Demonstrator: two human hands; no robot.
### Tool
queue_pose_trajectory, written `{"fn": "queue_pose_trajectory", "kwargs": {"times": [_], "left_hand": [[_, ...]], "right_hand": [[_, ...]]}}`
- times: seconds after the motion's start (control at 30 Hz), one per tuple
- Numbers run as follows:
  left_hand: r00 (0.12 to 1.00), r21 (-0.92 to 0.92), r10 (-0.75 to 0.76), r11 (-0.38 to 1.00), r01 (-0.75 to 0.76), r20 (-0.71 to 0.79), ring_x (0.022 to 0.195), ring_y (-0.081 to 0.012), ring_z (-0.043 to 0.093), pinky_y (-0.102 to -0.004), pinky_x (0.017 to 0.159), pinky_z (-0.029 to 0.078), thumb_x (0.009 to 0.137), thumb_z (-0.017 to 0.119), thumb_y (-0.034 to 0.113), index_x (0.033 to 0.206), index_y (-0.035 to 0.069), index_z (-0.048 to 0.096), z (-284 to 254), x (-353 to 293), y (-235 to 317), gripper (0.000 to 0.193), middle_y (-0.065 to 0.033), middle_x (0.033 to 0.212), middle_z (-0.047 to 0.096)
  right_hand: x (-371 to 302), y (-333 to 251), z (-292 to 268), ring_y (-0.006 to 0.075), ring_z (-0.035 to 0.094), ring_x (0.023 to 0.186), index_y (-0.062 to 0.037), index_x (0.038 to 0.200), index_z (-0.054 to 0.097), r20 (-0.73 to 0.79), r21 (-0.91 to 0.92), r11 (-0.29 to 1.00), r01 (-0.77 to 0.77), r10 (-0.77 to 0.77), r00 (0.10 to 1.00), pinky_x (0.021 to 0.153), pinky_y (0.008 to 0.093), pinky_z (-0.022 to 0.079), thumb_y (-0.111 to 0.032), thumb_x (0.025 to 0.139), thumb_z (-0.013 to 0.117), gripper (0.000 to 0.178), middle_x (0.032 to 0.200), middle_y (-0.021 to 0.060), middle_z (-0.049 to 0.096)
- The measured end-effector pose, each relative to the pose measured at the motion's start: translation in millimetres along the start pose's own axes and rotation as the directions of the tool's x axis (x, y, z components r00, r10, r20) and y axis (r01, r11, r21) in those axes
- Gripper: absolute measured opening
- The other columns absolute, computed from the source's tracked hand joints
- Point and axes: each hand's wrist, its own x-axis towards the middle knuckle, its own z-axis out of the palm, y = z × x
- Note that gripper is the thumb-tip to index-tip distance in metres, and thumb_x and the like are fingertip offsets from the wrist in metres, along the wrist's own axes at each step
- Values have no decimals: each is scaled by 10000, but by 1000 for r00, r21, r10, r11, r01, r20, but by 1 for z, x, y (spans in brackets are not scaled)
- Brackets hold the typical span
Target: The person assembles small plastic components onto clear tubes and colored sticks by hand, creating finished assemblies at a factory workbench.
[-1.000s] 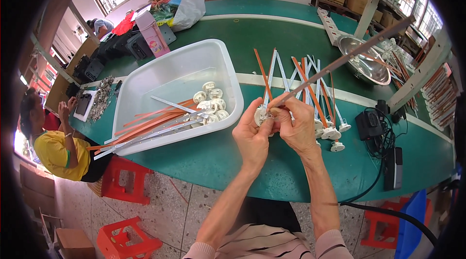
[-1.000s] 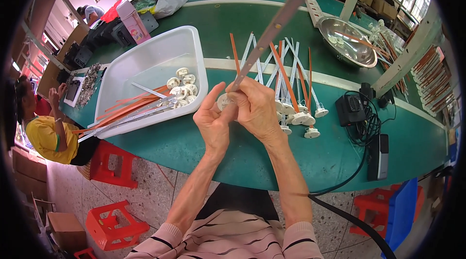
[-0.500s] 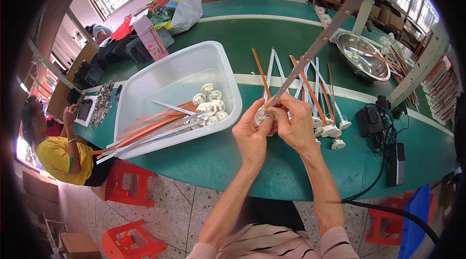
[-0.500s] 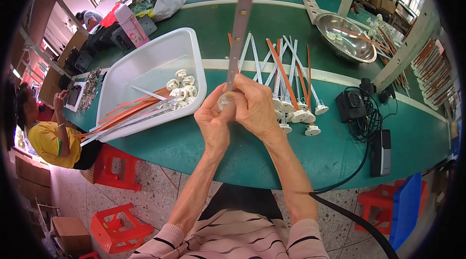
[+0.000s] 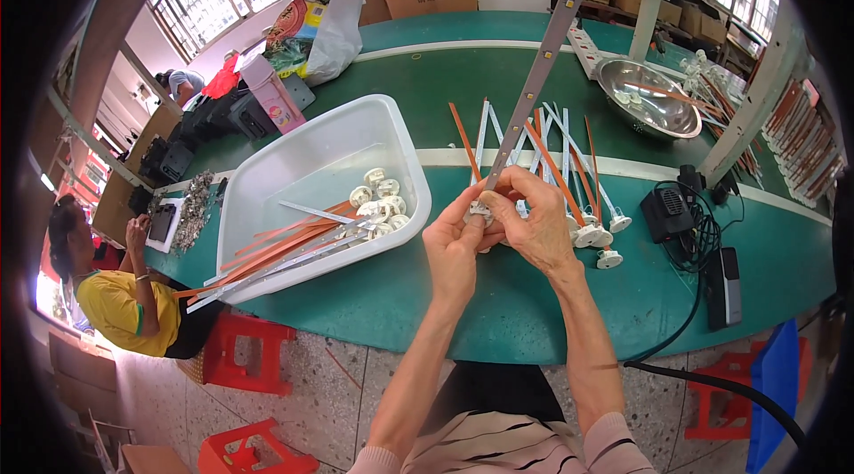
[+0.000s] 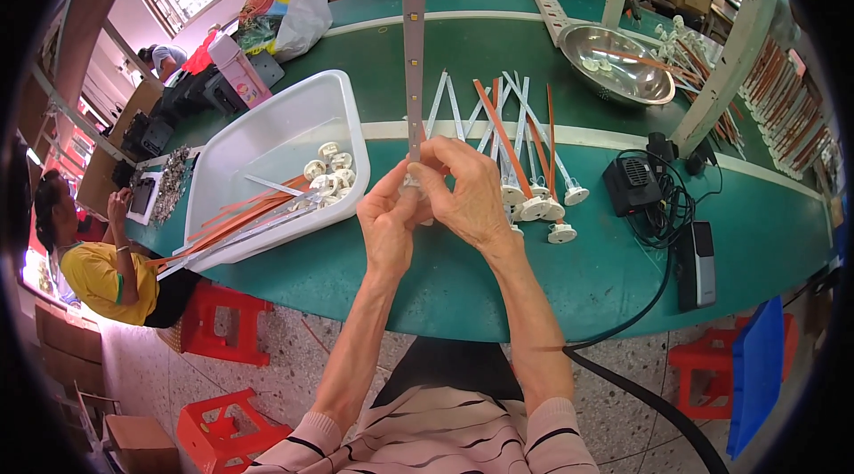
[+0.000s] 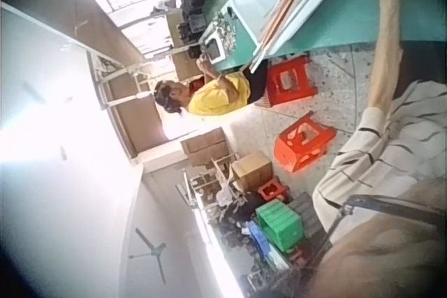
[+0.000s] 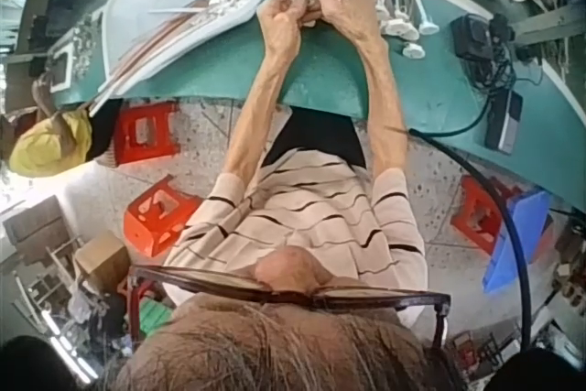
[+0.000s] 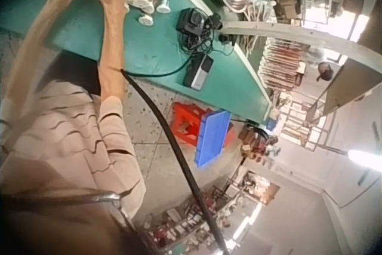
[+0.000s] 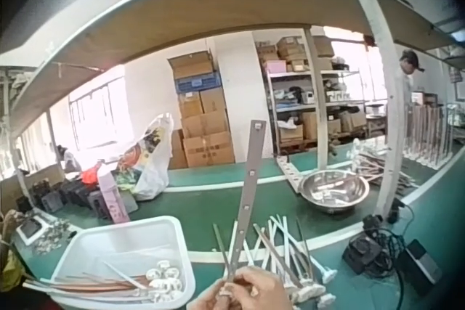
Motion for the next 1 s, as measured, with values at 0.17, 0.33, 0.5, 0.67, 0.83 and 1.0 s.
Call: {"fn": "queue_pose_trajectory", "kwargs": {"times": [0.17, 0.33, 0.5, 0.67, 0.83, 1.0], "left_hand": [[1000, -13, -2, 1000, 1, -25, 856, -206, 651, -291, 748, 561, 914, 390, -54, 1248, -67, 472, -5, -5, -7, 344, -159, 1035, 609], [998, -23, 8, 1000, -9, -56, 863, -199, 645, -294, 755, 557, 916, 392, -50, 1251, -69, 467, -6, -7, -9, 343, -151, 1045, 604], [1000, 18, 4, 1000, -4, -16, 902, -195, 635, -301, 779, 551, 928, 395, -29, 1279, -40, 452, -9, -7, -9, 356, -126, 1085, 589], [998, -103, -39, 994, 43, 40, 957, -203, 618, -306, 797, 550, 934, 386, -23, 1292, -28, 441, -8, -9, -9, 362, -133, 1142, 563], [1000, -89, -15, 996, 14, -5, 988, -235, 610, -345, 833, 546, 921, 397, -13, 1295, -46, 423, -11, -12, -11, 376, -150, 1182, 548], [996, -93, 30, 995, -38, -79, 979, -206, 610, -321, 809, 550, 901, 404, -52, 1274, -50, 449, -12, -14, -11, 375, -143, 1163, 559]], "right_hand": [[0, 3, 1, 160, 598, 685, 14, 876, 615, 18, 4, 1000, 6, -7, 1000, 658, 272, 482, -26, 763, 652, 126, 773, 81, 626], [-1, 2, 3, 186, 600, 678, 9, 844, 620, 41, 21, 999, 43, -44, 998, 615, 293, 473, -51, 745, 657, 121, 766, 90, 622], [-1, 1, 6, 208, 590, 655, 3, 812, 621, 18, -7, 996, 92, -92, 996, 572, 310, 458, -67, 742, 643, 101, 752, 96, 613], [-2, 4, 7, 202, 553, 602, 6, 781, 598, -26, -4, 999, 37, -37, 999, 539, 307, 433, -40, 755, 622, 57, 705, 92, 577], [-3, 6, 15, 198, 517, 568, 5, 750, 541, -18, 29, 998, 49, -48, 999, 515, 308, 408, -29, 756, 620, 87, 667, 86, 536], [-4, 5, 23, 193, 497, 553, 1, 734, 509, -17, 48, 994, 95, -94, 995, 507, 305, 396, -7, 752, 617, 109, 650, 85, 509]]}}
